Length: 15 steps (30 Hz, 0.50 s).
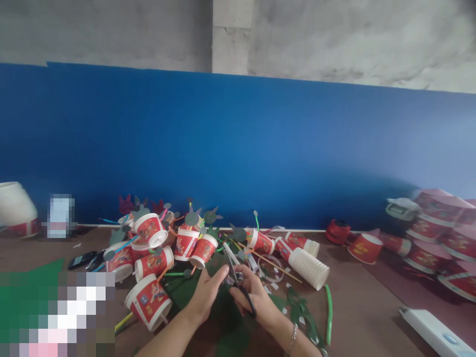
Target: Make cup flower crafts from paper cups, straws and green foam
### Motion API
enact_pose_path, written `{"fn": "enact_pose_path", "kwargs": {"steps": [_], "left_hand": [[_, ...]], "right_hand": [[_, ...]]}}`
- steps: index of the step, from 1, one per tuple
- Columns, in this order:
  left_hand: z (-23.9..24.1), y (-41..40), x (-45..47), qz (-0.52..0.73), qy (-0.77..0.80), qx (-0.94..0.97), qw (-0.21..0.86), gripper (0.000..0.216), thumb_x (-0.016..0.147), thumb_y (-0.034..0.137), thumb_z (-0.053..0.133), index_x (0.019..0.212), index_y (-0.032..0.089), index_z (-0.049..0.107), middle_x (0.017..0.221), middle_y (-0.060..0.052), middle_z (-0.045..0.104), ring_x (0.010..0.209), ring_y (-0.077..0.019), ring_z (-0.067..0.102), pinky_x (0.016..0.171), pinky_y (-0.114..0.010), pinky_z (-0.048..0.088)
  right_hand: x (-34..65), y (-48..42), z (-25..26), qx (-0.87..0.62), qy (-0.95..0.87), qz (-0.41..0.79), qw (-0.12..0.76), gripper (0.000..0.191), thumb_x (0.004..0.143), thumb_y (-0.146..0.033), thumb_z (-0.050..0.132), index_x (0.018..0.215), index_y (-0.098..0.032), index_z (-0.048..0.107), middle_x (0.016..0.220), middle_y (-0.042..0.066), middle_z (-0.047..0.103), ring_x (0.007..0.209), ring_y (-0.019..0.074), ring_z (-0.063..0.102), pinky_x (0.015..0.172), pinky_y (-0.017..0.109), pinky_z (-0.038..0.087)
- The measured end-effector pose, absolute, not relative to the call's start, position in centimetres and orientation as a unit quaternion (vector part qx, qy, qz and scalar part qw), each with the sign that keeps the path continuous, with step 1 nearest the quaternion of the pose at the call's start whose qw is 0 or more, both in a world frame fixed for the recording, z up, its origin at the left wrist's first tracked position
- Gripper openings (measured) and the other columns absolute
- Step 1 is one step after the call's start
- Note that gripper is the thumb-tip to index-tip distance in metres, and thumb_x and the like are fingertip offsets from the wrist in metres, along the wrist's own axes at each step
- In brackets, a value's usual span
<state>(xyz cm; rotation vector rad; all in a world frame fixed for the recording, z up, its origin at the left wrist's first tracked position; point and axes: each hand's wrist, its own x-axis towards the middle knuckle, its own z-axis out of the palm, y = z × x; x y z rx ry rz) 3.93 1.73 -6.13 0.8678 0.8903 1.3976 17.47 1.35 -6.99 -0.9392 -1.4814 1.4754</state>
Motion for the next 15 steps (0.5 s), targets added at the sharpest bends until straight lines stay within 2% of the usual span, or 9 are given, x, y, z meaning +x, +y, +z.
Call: {"fn": "enact_pose_path", "kwargs": {"steps": [8, 15], "left_hand": [[-5.8, 1.7, 3.9, 0.6, 0.368, 0.342, 0.623, 0.02, 0.065, 0.03, 0.073, 0.076, 0.017, 0.062, 0.075, -0.001, 0.069, 0.073, -0.0176, 0.064, 0.07, -0.028, 0.046], [-6.1, 1.8, 3.8, 0.601, 0.356, 0.328, 0.636, 0.017, 0.067, 0.025, 0.071, 0.078, 0.018, 0.06, 0.068, 0.003, 0.066, 0.066, -0.0144, 0.062, 0.069, -0.027, 0.047]], "right_hand": [[17.7, 1.2, -6.4, -0.387, -0.599, 0.58, 0.394, 0.049, 0.07, -0.047, 0.067, 0.099, -0.018, 0.04, 0.037, -0.014, 0.043, 0.029, 0.0037, 0.034, 0.03, 0.013, 0.024], [17.8, 1.0, -5.7, -0.405, -0.594, 0.58, 0.383, 0.052, 0.067, -0.046, 0.069, 0.1, -0.017, 0.041, 0.037, -0.014, 0.043, 0.029, 0.0039, 0.034, 0.03, 0.014, 0.025]]}}
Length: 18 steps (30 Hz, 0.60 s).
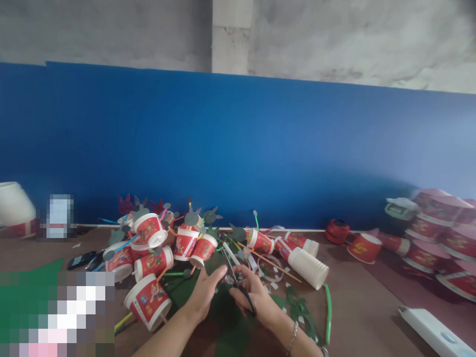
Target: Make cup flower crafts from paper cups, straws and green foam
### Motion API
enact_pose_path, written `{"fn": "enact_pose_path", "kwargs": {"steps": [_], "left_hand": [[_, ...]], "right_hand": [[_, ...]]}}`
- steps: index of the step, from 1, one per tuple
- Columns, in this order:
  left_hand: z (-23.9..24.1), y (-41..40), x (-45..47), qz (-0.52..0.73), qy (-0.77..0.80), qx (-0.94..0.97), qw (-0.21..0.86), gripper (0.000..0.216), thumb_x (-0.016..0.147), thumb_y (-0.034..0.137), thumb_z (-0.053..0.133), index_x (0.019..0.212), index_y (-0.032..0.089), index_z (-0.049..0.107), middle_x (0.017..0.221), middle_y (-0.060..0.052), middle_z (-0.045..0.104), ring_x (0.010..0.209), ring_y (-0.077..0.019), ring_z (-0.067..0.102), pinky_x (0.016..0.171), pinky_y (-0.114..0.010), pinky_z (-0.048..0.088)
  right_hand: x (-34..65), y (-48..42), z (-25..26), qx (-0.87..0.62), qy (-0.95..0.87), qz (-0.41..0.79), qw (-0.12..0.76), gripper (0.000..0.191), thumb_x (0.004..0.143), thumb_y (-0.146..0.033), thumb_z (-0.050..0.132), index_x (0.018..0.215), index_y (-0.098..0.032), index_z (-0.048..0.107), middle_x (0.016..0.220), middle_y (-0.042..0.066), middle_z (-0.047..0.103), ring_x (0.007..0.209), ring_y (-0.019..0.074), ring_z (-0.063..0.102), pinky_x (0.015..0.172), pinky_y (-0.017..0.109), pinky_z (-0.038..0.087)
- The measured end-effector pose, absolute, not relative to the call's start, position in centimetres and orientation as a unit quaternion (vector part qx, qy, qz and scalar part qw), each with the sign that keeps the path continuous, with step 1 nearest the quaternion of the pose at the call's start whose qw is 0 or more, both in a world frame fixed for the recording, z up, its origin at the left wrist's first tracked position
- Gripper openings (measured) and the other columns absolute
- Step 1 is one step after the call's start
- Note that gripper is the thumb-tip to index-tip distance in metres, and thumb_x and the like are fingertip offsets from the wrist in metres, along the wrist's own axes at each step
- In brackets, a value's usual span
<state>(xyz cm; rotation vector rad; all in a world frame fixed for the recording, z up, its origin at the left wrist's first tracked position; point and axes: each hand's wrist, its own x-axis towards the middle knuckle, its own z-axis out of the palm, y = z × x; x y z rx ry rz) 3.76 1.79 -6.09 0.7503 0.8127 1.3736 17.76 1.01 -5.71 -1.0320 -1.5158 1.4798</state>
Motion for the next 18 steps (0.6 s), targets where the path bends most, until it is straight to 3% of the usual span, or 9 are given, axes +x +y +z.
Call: {"fn": "enact_pose_path", "kwargs": {"steps": [18], "left_hand": [[-5.79, 1.75, 3.51, 0.598, 0.342, 0.342, 0.639, 0.03, 0.066, 0.026, 0.068, 0.093, 0.016, 0.061, 0.086, -0.004, 0.07, 0.083, -0.0213, 0.066, 0.08, -0.034, 0.046]], "right_hand": [[18.44, 1.17, -6.0, -0.415, -0.614, 0.573, 0.35, 0.051, 0.071, -0.035, 0.067, 0.113, -0.012, 0.049, 0.041, -0.01, 0.047, 0.033, 0.0049, 0.039, 0.033, 0.015, 0.029]]}}
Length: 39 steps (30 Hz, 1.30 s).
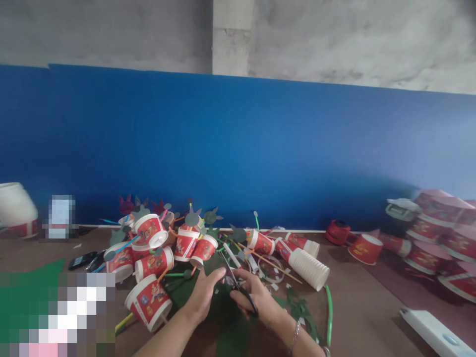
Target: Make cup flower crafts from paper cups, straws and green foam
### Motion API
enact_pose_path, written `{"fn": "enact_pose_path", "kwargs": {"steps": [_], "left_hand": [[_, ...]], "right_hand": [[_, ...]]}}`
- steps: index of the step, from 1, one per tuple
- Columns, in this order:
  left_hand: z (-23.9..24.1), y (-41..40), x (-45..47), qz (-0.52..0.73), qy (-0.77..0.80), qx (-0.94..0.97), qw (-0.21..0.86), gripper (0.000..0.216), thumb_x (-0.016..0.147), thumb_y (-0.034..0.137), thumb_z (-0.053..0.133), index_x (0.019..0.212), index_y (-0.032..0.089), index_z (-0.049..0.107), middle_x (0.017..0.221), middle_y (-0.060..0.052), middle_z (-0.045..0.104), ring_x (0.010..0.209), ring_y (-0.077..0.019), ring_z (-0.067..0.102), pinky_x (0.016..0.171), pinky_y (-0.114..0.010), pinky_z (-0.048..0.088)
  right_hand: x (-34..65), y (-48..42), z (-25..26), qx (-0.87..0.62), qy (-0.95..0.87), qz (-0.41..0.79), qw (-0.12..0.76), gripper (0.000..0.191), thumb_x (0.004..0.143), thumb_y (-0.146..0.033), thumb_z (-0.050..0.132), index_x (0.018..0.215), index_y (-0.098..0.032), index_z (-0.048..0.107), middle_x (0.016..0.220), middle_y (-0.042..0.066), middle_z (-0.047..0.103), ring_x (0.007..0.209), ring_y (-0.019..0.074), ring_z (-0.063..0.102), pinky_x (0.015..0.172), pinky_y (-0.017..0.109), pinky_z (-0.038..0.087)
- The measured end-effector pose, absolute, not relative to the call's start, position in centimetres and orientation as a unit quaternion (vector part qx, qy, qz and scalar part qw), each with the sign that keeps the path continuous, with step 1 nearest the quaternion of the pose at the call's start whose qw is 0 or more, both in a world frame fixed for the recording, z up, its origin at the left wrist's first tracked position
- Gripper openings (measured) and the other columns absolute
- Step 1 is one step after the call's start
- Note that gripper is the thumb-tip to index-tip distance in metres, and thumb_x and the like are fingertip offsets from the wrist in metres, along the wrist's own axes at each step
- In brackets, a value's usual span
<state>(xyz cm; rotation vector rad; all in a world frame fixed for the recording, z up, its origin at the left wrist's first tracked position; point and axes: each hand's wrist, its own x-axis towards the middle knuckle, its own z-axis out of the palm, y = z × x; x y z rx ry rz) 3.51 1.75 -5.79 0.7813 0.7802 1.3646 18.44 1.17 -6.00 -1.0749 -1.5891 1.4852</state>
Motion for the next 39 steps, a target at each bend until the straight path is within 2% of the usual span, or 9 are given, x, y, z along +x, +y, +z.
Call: {"fn": "enact_pose_path", "kwargs": {"steps": [5, 12, 21, 27, 35, 39], "left_hand": [[-6.01, 1.76, 3.54, 0.6, 0.341, 0.327, 0.645, 0.036, 0.066, 0.025, 0.068, 0.1, 0.016, 0.059, 0.08, -0.002, 0.069, 0.078, -0.0204, 0.066, 0.077, -0.033, 0.047], [-5.71, 1.71, 3.55, 0.599, 0.327, 0.318, 0.658, 0.023, 0.063, 0.024, 0.069, 0.083, 0.015, 0.06, 0.073, -0.001, 0.068, 0.076, -0.0207, 0.066, 0.072, -0.032, 0.048], [-5.84, 1.81, 3.37, 0.599, 0.32, 0.32, 0.661, 0.02, 0.063, 0.023, 0.066, 0.082, 0.016, 0.062, 0.076, -0.002, 0.07, 0.073, -0.02, 0.066, 0.072, -0.032, 0.049], [-5.58, 1.67, 3.4, 0.597, 0.308, 0.313, 0.672, 0.023, 0.063, 0.021, 0.066, 0.085, 0.016, 0.062, 0.07, 0.0, 0.069, 0.071, -0.0201, 0.067, 0.07, -0.032, 0.049], [-5.68, 2.38, 3.77, 0.624, 0.383, 0.327, 0.597, 0.028, 0.068, 0.035, 0.07, 0.088, 0.015, 0.066, 0.076, -0.004, 0.072, 0.073, -0.0202, 0.067, 0.067, -0.028, 0.048], [-5.42, 2.18, 3.76, 0.613, 0.382, 0.39, 0.571, 0.022, 0.072, 0.033, 0.067, 0.086, 0.016, 0.068, 0.084, -0.004, 0.072, 0.082, -0.0201, 0.066, 0.075, -0.027, 0.048]], "right_hand": [[18.46, 1.18, -6.0, -0.424, -0.612, 0.574, 0.342, 0.053, 0.072, -0.034, 0.066, 0.116, -0.01, 0.049, 0.041, -0.01, 0.048, 0.032, 0.0049, 0.038, 0.032, 0.015, 0.028], [18.69, 1.39, -6.74, -0.411, -0.623, 0.57, 0.344, 0.053, 0.073, -0.031, 0.066, 0.12, -0.012, 0.049, 0.041, -0.01, 0.046, 0.032, 0.0045, 0.038, 0.032, 0.014, 0.029], [19.04, 1.51, -6.88, -0.403, -0.639, 0.563, 0.335, 0.049, 0.075, -0.027, 0.064, 0.119, -0.013, 0.05, 0.042, -0.01, 0.047, 0.032, 0.0041, 0.038, 0.031, 0.013, 0.029], [19.07, 1.69, -6.78, -0.409, -0.643, 0.561, 0.324, 0.043, 0.075, -0.026, 0.064, 0.114, -0.012, 0.053, 0.039, -0.01, 0.046, 0.031, 0.0042, 0.037, 0.03, 0.013, 0.028], [18.67, 1.63, -6.28, -0.439, -0.614, 0.56, 0.342, 0.045, 0.073, -0.029, 0.064, 0.111, -0.01, 0.049, 0.035, -0.012, 0.044, 0.028, 0.0043, 0.034, 0.03, 0.014, 0.027], [18.39, 1.59, -6.25, -0.43, -0.601, 0.574, 0.354, 0.051, 0.071, -0.034, 0.065, 0.112, -0.011, 0.045, 0.038, -0.011, 0.047, 0.031, 0.0054, 0.038, 0.032, 0.016, 0.031]]}}
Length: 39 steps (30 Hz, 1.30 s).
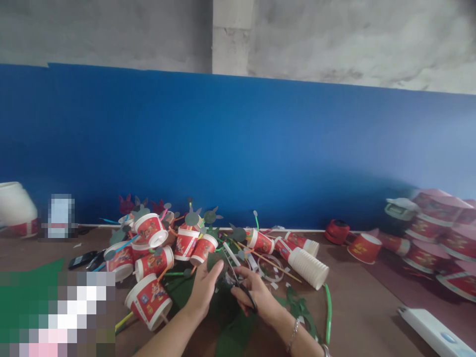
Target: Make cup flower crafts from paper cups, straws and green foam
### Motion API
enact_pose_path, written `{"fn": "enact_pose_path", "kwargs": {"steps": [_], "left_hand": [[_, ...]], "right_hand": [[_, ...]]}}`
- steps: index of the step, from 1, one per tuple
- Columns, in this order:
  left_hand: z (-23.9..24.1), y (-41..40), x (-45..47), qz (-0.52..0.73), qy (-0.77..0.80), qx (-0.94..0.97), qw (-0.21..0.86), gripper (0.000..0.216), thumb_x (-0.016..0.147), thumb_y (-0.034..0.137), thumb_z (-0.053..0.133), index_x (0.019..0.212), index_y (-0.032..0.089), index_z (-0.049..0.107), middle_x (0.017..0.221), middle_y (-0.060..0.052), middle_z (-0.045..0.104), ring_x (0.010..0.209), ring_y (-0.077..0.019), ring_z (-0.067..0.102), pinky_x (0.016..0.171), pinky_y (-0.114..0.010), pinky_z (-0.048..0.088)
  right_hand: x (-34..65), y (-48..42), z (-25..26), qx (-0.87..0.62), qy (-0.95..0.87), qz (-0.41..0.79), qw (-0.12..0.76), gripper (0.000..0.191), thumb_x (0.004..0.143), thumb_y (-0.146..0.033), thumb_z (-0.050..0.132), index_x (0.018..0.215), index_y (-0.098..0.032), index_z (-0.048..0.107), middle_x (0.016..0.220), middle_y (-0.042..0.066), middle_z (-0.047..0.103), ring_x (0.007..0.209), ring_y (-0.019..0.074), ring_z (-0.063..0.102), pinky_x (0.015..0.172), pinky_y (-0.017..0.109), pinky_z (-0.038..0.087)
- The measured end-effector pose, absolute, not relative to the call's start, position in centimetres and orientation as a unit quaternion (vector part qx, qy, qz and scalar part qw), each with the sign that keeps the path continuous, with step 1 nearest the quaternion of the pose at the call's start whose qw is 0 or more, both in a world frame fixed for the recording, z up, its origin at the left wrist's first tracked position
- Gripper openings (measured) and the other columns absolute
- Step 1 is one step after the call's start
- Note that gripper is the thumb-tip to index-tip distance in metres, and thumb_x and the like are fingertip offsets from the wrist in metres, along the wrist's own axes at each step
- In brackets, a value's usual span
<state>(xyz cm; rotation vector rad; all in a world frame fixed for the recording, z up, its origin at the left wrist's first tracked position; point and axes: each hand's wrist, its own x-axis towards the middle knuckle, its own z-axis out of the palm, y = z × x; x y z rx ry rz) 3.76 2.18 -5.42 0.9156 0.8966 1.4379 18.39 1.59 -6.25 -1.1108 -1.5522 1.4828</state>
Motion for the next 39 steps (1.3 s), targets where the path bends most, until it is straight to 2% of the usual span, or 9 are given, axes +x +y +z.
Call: {"fn": "enact_pose_path", "kwargs": {"steps": [8, 13, 20, 30, 39], "left_hand": [[-5.5, 2.1, 3.8, 0.587, 0.353, 0.448, 0.575, 0.025, 0.076, 0.031, 0.063, 0.095, 0.016, 0.068, 0.093, -0.005, 0.072, 0.09, -0.0224, 0.064, 0.084, -0.032, 0.046], [-5.8, 2.2, 3.7, 0.588, 0.345, 0.453, 0.574, 0.026, 0.077, 0.03, 0.062, 0.098, 0.015, 0.067, 0.095, -0.006, 0.071, 0.092, -0.0227, 0.063, 0.086, -0.033, 0.045], [-5.7, 2.1, 3.7, 0.589, 0.351, 0.439, 0.581, 0.025, 0.076, 0.031, 0.063, 0.095, 0.015, 0.066, 0.093, -0.006, 0.071, 0.089, -0.0218, 0.063, 0.084, -0.032, 0.046], [-5.7, 2.3, 3.6, 0.61, 0.401, 0.428, 0.533, 0.018, 0.073, 0.034, 0.066, 0.072, 0.016, 0.065, 0.068, -0.001, 0.066, 0.069, -0.0167, 0.061, 0.073, -0.028, 0.047], [-5.3, 2.2, 3.8, 0.612, 0.428, 0.448, 0.491, 0.025, 0.073, 0.036, 0.064, 0.086, 0.015, 0.068, 0.078, -0.004, 0.068, 0.078, -0.0203, 0.062, 0.074, -0.028, 0.047]], "right_hand": [[18.1, 1.5, -6.7, -0.404, -0.589, 0.586, 0.382, 0.061, 0.067, -0.047, 0.068, 0.109, -0.014, 0.039, 0.039, -0.012, 0.046, 0.032, 0.0059, 0.038, 0.033, 0.016, 0.028], [18.1, 1.4, -6.5, -0.416, -0.587, 0.578, 0.385, 0.057, 0.068, -0.047, 0.068, 0.106, -0.016, 0.04, 0.038, -0.013, 0.044, 0.031, 0.0048, 0.036, 0.033, 0.016, 0.025], [18.3, 1.4, -6.3, -0.418, -0.589, 0.577, 0.38, 0.056, 0.067, -0.046, 0.068, 0.105, -0.014, 0.041, 0.038, -0.014, 0.043, 0.03, 0.0038, 0.033, 0.031, 0.015, 0.025], [18.1, 1.3, -6.0, -0.432, -0.585, 0.574, 0.376, 0.05, 0.068, -0.041, 0.068, 0.103, -0.015, 0.043, 0.037, -0.013, 0.044, 0.03, 0.0045, 0.035, 0.031, 0.015, 0.028], [17.7, 1.8, -7.6, -0.387, -0.583, 0.589, 0.404, 0.055, 0.068, -0.044, 0.069, 0.104, -0.015, 0.041, 0.042, -0.011, 0.049, 0.033, 0.0063, 0.042, 0.034, 0.017, 0.033]]}}
